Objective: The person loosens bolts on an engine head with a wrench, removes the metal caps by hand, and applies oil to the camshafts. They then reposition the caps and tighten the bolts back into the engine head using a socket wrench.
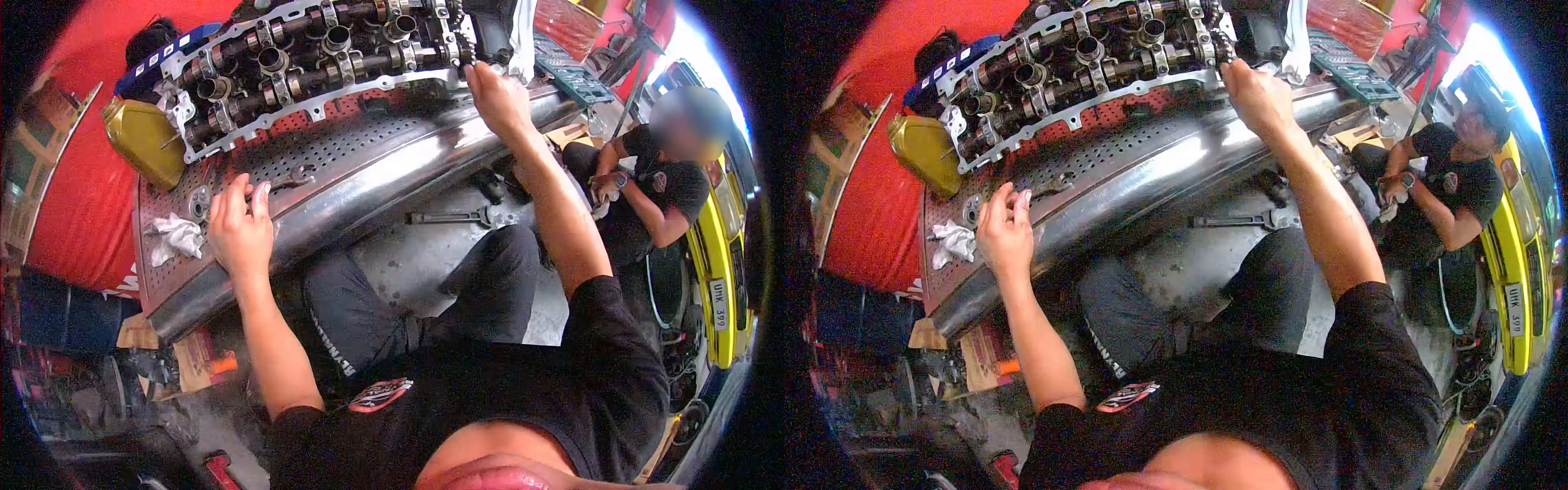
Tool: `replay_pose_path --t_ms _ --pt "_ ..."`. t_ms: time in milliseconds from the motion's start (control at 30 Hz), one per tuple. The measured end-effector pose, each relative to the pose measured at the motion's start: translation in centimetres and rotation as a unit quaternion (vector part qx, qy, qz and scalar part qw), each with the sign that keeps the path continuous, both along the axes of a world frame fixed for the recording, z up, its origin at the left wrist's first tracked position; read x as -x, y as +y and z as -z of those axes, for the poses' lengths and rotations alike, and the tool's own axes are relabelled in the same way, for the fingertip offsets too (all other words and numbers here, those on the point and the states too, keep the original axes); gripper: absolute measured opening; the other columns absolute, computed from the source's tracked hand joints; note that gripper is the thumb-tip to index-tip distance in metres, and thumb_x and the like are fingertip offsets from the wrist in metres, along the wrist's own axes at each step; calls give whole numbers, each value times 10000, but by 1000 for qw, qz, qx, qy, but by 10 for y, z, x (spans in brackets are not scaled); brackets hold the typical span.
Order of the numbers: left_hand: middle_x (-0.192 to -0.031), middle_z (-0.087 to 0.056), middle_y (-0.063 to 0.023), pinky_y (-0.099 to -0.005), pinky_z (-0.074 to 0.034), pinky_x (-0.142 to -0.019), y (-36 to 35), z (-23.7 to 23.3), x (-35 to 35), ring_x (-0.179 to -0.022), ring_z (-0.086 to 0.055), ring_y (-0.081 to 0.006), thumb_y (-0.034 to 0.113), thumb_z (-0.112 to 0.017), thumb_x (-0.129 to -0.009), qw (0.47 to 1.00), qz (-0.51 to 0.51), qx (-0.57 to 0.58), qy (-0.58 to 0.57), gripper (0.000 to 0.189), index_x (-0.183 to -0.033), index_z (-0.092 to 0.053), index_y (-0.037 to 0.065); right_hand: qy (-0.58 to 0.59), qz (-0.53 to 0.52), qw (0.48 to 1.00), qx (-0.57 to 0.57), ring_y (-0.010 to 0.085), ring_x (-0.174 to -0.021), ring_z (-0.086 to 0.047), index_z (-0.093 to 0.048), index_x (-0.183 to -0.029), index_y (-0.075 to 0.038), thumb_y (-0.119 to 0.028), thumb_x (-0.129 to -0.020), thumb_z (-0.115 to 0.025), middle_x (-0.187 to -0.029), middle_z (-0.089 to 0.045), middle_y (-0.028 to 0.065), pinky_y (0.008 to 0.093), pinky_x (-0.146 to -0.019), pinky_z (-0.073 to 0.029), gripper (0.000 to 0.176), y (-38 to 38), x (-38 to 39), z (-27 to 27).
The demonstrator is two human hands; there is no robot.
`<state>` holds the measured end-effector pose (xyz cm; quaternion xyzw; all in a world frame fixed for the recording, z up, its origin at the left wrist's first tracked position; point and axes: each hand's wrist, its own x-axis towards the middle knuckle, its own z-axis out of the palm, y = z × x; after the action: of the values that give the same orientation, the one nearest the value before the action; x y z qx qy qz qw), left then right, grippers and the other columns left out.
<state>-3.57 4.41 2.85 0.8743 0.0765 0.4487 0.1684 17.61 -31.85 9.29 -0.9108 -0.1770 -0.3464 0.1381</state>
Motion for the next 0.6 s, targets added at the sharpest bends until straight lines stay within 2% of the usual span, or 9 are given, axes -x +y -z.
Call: replay_pose_path --t_ms 100,133,167,233,333,433,500,533,600 --pt "-889 -712 -93 -361 -521 -681 7 4 -1 -680 -626 -222 211 -768 -868 999 11 -44 -12 289 -1087 -707 34 9 12 994 -110 469 -811 -675 -598 -966 -95 -480 -1027 -437 -788 -680 259 583 -735 -510 422 0 -2 -18" --pt "-883 -710 -97 -375 -520 -696 7 5 1 -716 -632 -241 207 -772 -861 999 11 -38 -8 284 -1076 -706 34 -15 -10 994 -108 464 -867 -672 -604 -976 -83 -498 -1033 -399 -822 -680 272 577 -766 -503 466 2 -4 -37" --pt "-877 -707 -100 -388 -520 -712 6 5 2 -752 -638 -260 203 -776 -854 999 15 -34 -5 280 -1064 -704 34 -19 -37 998 -52 461 -883 -667 -610 -979 -69 -471 -1038 -390 -844 -680 282 567 -767 -508 462 2 -17 -51" --pt "-865 -703 -108 -415 -520 -742 5 4 -1 -824 -651 -297 196 -783 -840 1000 20 -23 -5 271 -1041 -702 34 23 -33 994 99 449 -918 -666 -638 -1029 -95 -476 -1047 -389 -894 -696 238 558 -791 -506 456 10 -34 -69" --pt "-860 -701 -104 -417 -518 -734 2 2 0 -820 -649 -295 193 -783 -840 1000 4 -26 -8 272 -1042 -702 32 -13 22 997 68 441 -787 -684 -629 -956 -83 -402 -1032 -418 -799 -692 237 544 -716 -534 390 17 -21 -49" --pt "-860 -701 -100 -418 -517 -730 0 1 1 -817 -648 -294 191 -782 -840 1000 -2 1 3 270 -1044 -702 33 53 29 993 99 430 -742 -692 -610 -952 -94 -419 -1028 -441 -752 -687 227 540 -671 -537 374 -1 1 1" --pt "-861 -701 -101 -418 -518 -731 1 -2 0 -822 -649 -293 185 -782 -839 1000 2 -4 0 264 -1041 -702 34 29 20 999 -32 460 -796 -672 -609 -1011 -108 -460 -1034 -447 -788 -671 257 563 -706 -520 389 -11 5 4" --pt "-861 -701 -100 -417 -518 -733 2 -1 -1 -823 -649 -293 184 -781 -839 1000 4 -13 -4 263 -1041 -703 35 31 37 995 -90 459 -887 -665 -603 -1040 -102 -489 -1039 -412 -853 -670 274 563 -763 -514 432 -9 2 -15" --pt "-870 -703 -106 -417 -520 -741 2 1 0 -826 -649 -294 187 -783 -837 1000 9 -25 3 261 -1034 -704 35 13 11 999 -48 445 -945 -658 -614 -1048 -94 -485 -1039 -400 -911 -680 270 559 -794 -505 446 -2 -14 -50"
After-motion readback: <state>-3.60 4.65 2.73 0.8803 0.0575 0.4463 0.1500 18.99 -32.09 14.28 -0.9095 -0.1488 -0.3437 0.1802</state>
